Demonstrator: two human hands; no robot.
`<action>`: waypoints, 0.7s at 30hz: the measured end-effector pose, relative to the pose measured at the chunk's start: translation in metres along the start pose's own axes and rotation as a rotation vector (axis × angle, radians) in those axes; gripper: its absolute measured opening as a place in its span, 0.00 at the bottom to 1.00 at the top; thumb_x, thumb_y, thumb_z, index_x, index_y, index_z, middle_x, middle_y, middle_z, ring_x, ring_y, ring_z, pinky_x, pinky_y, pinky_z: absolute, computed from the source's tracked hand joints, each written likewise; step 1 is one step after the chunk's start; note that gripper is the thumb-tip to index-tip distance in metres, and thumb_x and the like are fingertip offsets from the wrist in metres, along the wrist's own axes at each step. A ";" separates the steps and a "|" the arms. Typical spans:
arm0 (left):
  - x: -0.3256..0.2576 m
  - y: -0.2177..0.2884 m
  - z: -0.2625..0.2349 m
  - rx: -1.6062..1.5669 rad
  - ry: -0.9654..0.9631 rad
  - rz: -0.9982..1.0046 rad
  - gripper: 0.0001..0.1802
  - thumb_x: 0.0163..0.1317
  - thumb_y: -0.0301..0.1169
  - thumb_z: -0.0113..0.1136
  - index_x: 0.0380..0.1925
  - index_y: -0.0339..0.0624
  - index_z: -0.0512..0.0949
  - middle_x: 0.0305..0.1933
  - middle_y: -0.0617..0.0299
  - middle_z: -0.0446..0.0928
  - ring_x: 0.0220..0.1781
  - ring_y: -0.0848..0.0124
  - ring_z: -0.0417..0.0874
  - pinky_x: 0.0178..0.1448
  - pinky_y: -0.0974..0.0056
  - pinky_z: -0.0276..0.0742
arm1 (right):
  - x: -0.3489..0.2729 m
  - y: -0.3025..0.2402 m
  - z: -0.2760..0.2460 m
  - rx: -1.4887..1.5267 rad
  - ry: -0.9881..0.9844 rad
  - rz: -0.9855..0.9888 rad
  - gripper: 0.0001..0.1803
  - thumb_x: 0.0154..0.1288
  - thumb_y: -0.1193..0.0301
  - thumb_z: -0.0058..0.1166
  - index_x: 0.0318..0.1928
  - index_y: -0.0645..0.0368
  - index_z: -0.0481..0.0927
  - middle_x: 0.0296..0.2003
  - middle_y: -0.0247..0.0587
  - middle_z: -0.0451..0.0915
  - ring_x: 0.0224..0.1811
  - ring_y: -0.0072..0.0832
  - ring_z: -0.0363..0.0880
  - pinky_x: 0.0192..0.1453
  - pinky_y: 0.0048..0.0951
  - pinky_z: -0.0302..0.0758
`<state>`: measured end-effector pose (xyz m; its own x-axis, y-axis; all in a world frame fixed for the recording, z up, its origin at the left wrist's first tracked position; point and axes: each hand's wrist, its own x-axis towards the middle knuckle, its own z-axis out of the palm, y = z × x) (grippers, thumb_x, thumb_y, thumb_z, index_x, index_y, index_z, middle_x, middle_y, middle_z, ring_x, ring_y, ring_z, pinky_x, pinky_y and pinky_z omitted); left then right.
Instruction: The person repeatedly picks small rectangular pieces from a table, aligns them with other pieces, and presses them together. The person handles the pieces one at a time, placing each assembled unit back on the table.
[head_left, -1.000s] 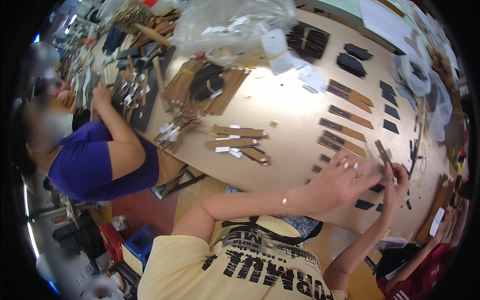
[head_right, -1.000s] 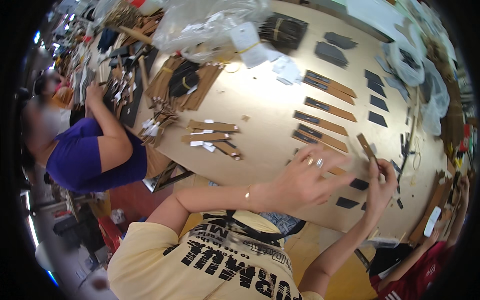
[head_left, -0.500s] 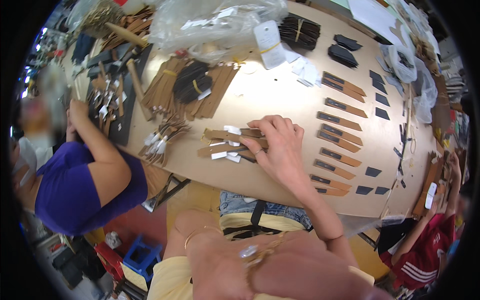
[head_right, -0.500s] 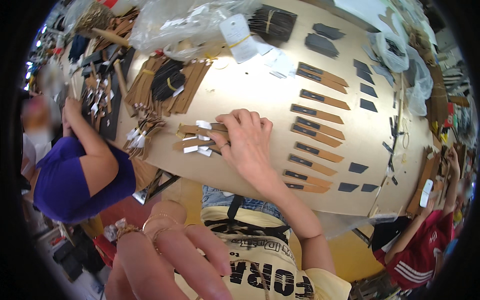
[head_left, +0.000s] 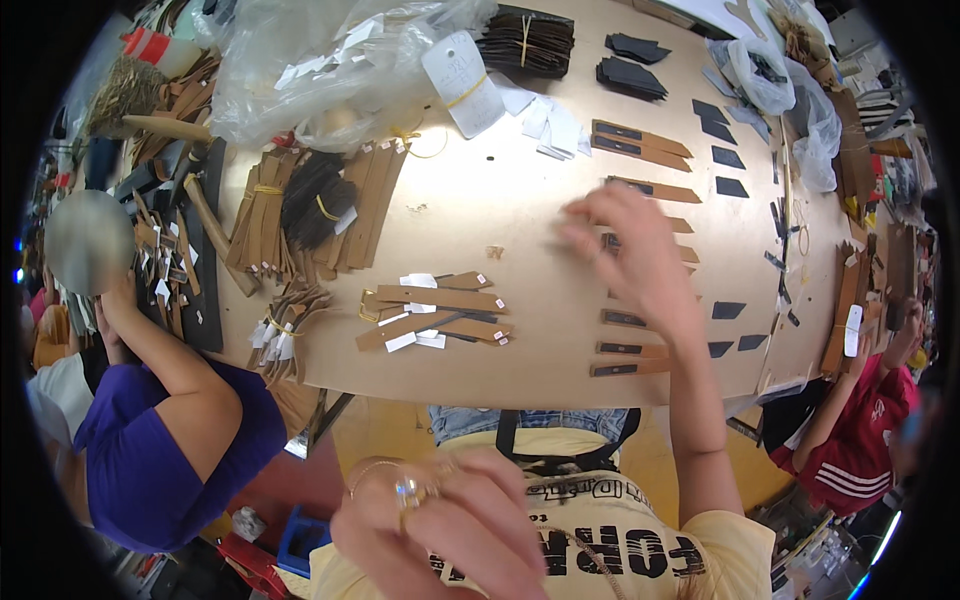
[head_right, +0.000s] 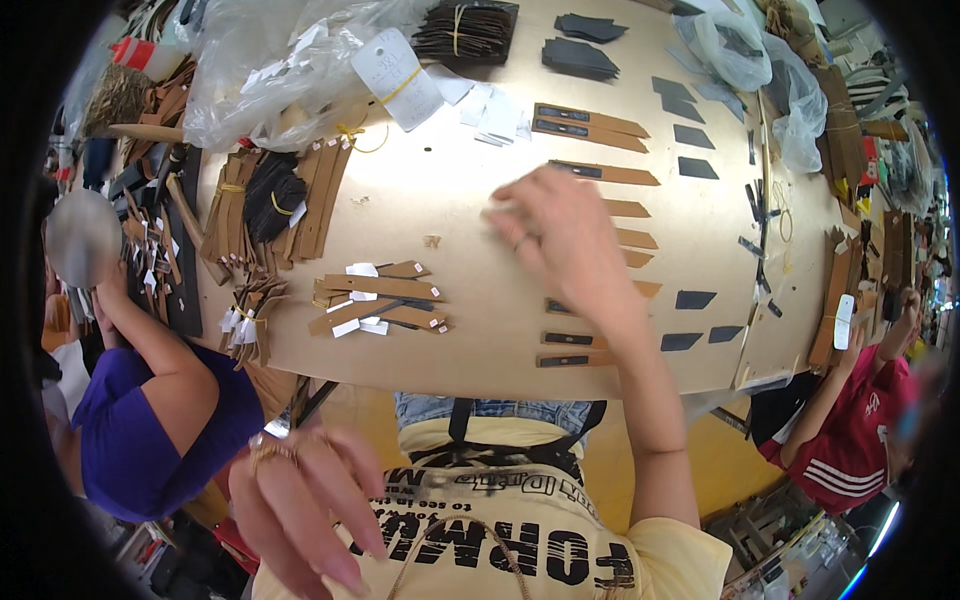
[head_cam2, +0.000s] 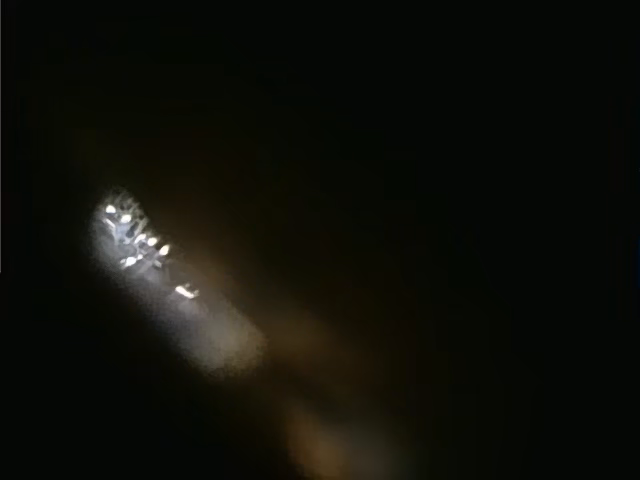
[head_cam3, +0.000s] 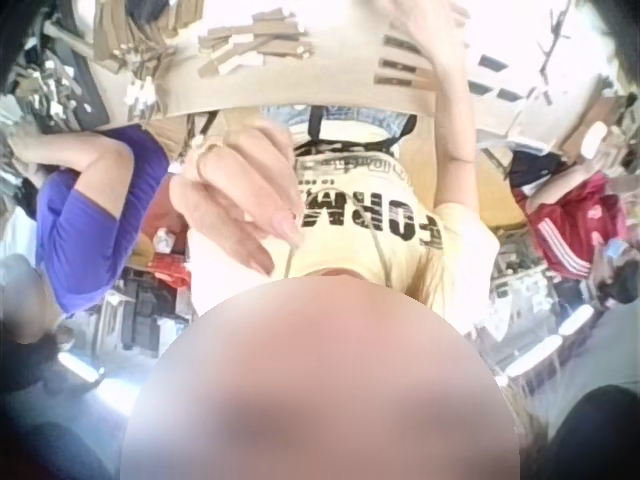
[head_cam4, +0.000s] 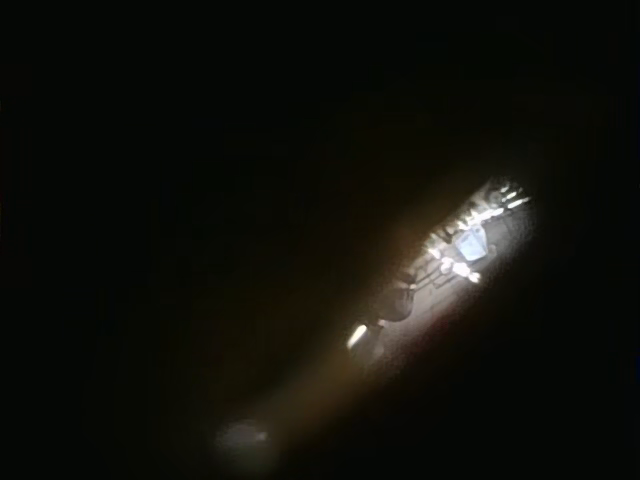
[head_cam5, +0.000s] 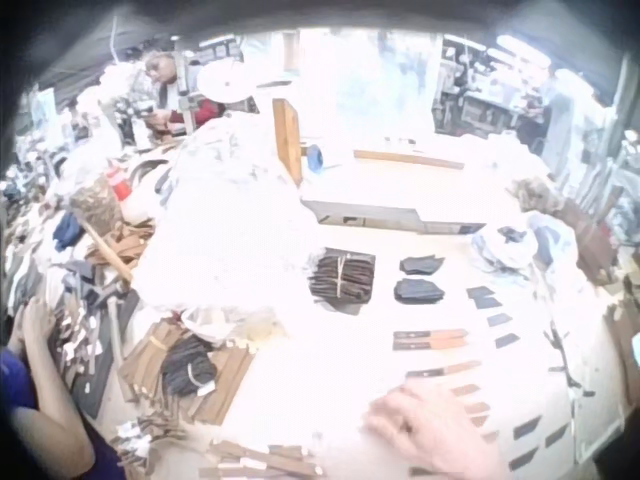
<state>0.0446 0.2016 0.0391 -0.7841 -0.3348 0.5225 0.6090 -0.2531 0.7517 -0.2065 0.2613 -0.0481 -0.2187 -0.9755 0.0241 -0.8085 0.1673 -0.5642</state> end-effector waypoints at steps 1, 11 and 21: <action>-0.005 -0.005 -0.004 0.027 0.024 -0.001 0.05 0.66 0.32 0.63 0.32 0.49 0.85 0.45 0.58 0.82 0.43 0.67 0.83 0.47 0.61 0.70 | -0.012 -0.002 0.002 0.029 -0.034 -0.035 0.11 0.62 0.66 0.64 0.42 0.59 0.82 0.38 0.42 0.79 0.44 0.41 0.77 0.52 0.38 0.71; -0.031 -0.098 0.023 1.202 -0.134 -0.198 0.12 0.53 0.30 0.68 0.38 0.41 0.84 0.41 0.60 0.80 0.42 0.67 0.80 0.49 0.60 0.73 | -0.140 0.026 -0.057 -0.011 -0.108 0.252 0.12 0.51 0.69 0.72 0.36 0.56 0.84 0.35 0.36 0.80 0.42 0.36 0.77 0.48 0.35 0.69; -0.036 -0.168 0.031 1.571 -0.644 -0.078 0.14 0.57 0.29 0.64 0.44 0.42 0.82 0.46 0.64 0.76 0.48 0.68 0.77 0.53 0.59 0.70 | -0.226 0.036 -0.041 0.206 0.161 0.379 0.12 0.54 0.70 0.71 0.39 0.52 0.86 0.36 0.34 0.82 0.40 0.35 0.78 0.48 0.34 0.72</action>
<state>-0.0333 0.2847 -0.0939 -0.9628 0.1293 0.2372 0.1827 0.9584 0.2193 -0.2088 0.4933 -0.0397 -0.5732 -0.8137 -0.0971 -0.5332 0.4603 -0.7099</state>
